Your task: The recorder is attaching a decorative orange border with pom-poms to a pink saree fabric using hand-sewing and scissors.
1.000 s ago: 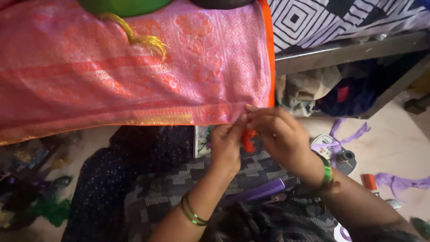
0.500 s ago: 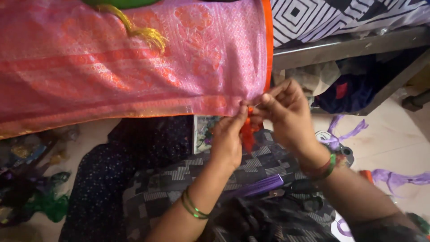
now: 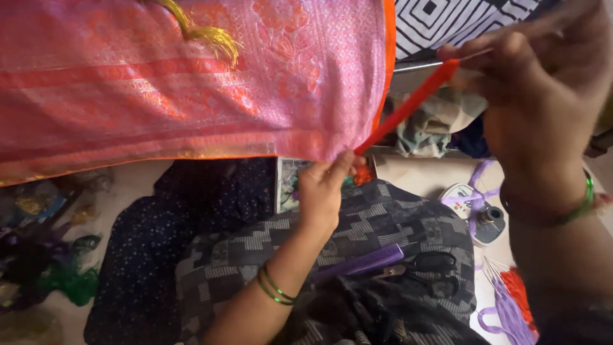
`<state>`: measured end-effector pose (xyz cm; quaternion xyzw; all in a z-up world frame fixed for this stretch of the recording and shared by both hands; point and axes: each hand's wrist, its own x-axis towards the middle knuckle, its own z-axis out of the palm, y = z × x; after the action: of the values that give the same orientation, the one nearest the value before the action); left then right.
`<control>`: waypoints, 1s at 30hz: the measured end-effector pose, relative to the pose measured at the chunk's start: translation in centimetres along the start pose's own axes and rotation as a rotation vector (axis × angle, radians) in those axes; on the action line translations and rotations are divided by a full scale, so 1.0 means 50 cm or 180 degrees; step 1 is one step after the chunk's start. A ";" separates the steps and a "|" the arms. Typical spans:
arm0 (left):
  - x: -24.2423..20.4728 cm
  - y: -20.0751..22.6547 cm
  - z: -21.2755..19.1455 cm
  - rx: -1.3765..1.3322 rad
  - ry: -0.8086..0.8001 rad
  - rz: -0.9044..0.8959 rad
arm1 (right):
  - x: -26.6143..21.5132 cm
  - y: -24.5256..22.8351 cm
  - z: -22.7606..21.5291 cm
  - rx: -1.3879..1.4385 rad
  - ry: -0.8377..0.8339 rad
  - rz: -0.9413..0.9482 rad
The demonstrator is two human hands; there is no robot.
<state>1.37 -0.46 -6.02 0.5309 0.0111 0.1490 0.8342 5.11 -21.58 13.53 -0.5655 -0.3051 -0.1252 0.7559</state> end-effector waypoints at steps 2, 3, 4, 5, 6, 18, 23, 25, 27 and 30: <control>-0.010 0.041 0.001 0.1037 -0.0040 0.0886 | -0.055 -0.008 -0.042 0.0128 0.0253 0.0426; -0.015 0.060 0.000 0.2071 -0.0073 0.1770 | -0.082 -0.012 -0.063 0.0263 0.0492 0.0861; -0.013 0.073 0.000 0.2075 -0.0076 0.1764 | -0.153 0.062 -0.189 0.0265 0.0497 0.0866; -0.012 0.085 -0.001 0.2286 -0.0175 0.2369 | -0.236 0.118 -0.289 -0.0283 0.0085 0.0678; -0.011 0.096 -0.003 0.2491 -0.0290 0.2973 | -0.326 0.166 -0.358 -0.0827 -0.0330 0.0483; -0.015 0.014 0.007 -0.0343 -0.0128 -0.0658 | -0.326 0.370 0.035 0.0480 0.0043 0.1338; 0.002 -0.039 -0.015 0.0790 0.0094 0.0276 | -0.190 0.406 0.074 0.1691 -0.0081 0.2013; 0.005 -0.027 -0.024 0.1693 0.0163 0.1094 | -0.167 0.385 0.105 0.2067 -0.0283 0.2085; -0.006 0.010 -0.024 0.0668 -0.0007 0.0830 | -0.155 0.317 0.153 0.0864 0.0520 0.2074; 0.017 0.043 -0.040 0.0212 -0.0517 -0.0034 | -0.224 0.392 0.115 0.0276 0.0765 0.2045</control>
<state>1.34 2.38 -4.87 0.5686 -0.0487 0.1005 0.8150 5.00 -11.53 -7.50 -0.5813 -0.0252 0.0666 0.8106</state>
